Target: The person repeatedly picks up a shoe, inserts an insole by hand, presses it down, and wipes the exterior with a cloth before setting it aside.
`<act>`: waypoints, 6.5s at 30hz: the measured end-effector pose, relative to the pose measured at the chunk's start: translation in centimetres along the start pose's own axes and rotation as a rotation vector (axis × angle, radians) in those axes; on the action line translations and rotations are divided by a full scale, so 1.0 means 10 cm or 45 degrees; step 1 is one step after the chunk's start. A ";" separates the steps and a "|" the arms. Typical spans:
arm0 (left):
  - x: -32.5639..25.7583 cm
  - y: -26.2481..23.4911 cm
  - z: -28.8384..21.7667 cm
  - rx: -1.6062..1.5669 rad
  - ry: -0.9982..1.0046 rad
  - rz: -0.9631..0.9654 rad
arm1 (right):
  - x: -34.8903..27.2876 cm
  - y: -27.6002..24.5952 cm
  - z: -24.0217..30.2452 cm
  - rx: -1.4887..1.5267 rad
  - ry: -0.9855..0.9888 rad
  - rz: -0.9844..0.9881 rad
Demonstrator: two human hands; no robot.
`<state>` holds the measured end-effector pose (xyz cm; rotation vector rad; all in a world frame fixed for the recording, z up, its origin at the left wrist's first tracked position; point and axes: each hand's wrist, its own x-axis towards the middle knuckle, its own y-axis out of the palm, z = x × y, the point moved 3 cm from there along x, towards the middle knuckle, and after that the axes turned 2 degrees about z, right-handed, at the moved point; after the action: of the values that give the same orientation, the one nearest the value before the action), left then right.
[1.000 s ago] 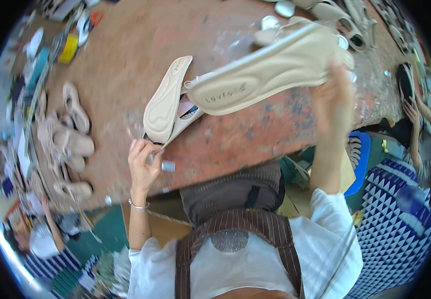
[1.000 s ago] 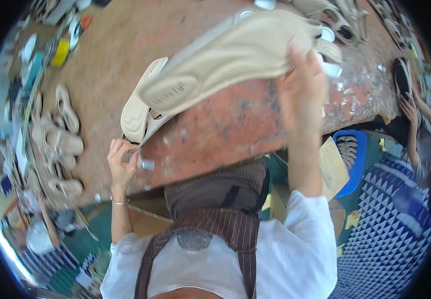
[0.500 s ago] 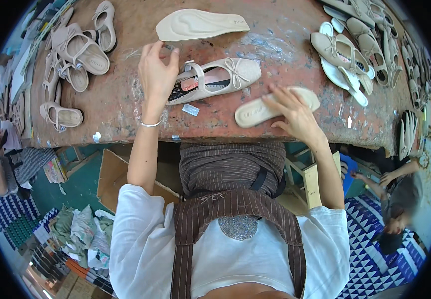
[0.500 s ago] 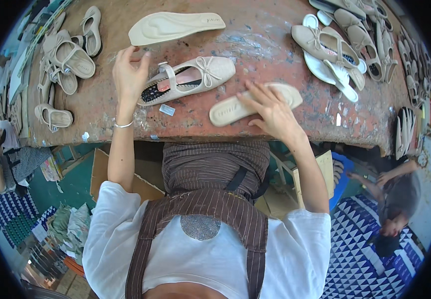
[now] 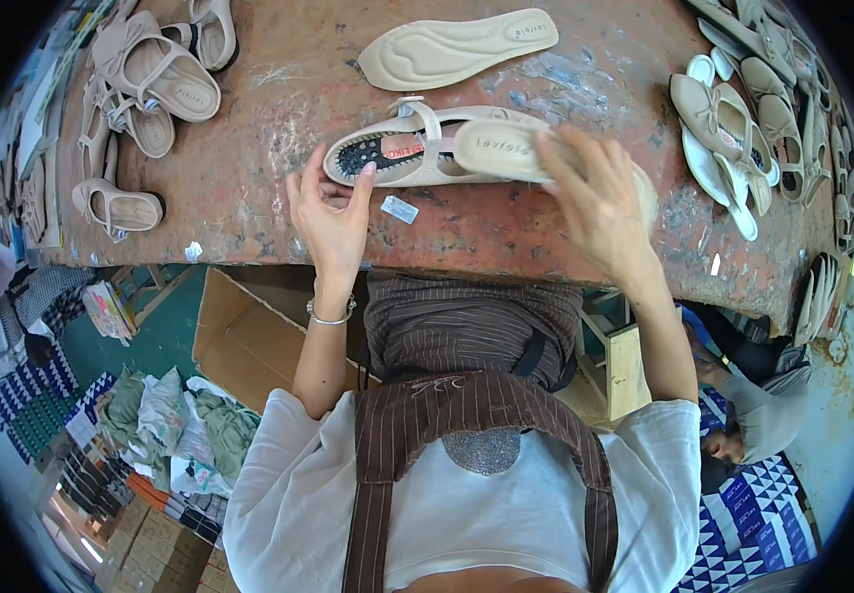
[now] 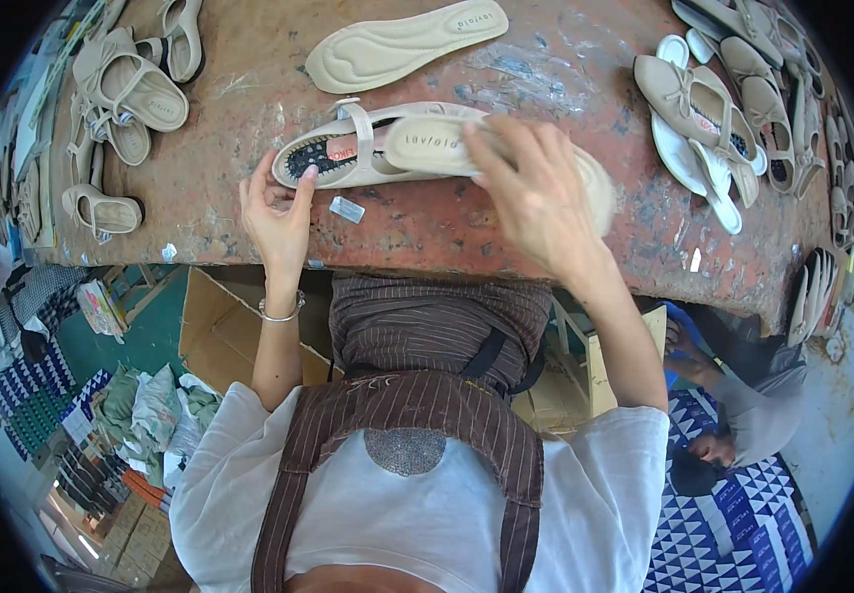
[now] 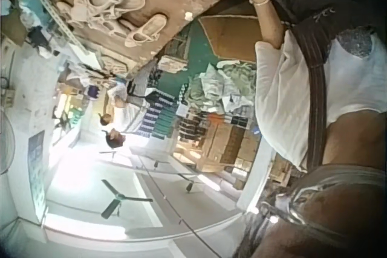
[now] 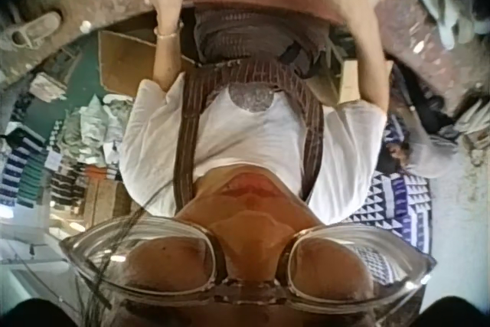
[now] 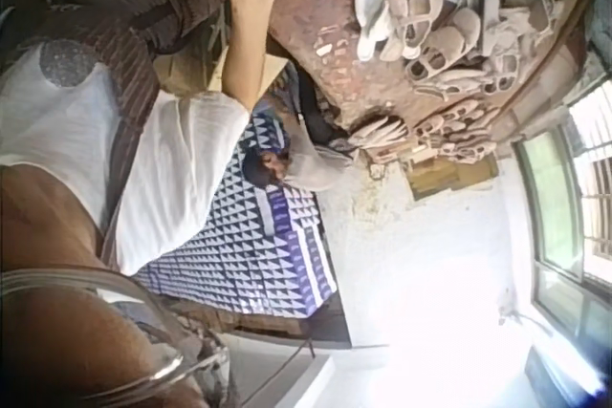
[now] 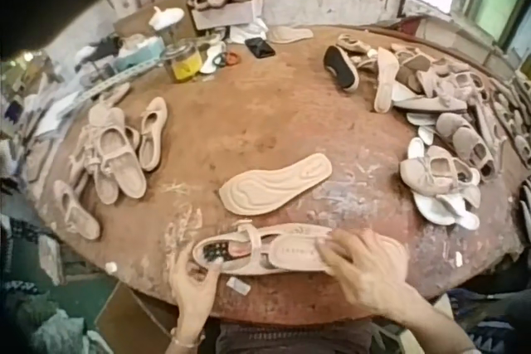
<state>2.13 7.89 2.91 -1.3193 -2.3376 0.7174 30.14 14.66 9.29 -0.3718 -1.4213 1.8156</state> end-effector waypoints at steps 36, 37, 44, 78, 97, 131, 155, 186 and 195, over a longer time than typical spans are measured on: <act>0.30 0.12 0.44 -0.466 -0.323 0.022 | 0.97 1.05 0.63 0.248 -0.382 0.937; 0.34 0.12 0.45 -0.428 -0.270 -0.019 | 0.96 1.02 0.68 0.154 -0.398 0.778; 0.36 0.06 0.32 -0.231 -0.156 0.005 | 0.79 0.80 0.66 -0.136 -0.201 0.467; -0.94 0.81 -0.44 0.523 0.771 0.594 | 0.71 0.89 0.18 0.051 0.533 0.206; -0.95 0.78 -0.39 0.560 0.804 0.568 | 0.71 1.09 0.28 -0.461 0.425 0.150; 2.47 1.42 -2.36 0.214 0.935 0.031 | -0.03 -0.45 -1.28 2.098 0.680 -0.778; -0.11 -0.17 0.12 -0.256 -0.229 0.363 | -0.35 -0.24 -0.15 0.175 0.187 -0.123; -0.14 -0.07 0.50 -0.534 -0.370 0.130 | 0.41 1.05 0.84 0.323 -0.249 0.154; -0.01 -0.09 0.43 -0.352 -0.283 0.133 | 0.32 0.90 0.98 0.031 -0.129 0.377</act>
<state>-0.76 6.34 -0.02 -1.5581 -2.6371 0.6153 18.09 9.70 5.01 -0.5060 -1.4730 2.1125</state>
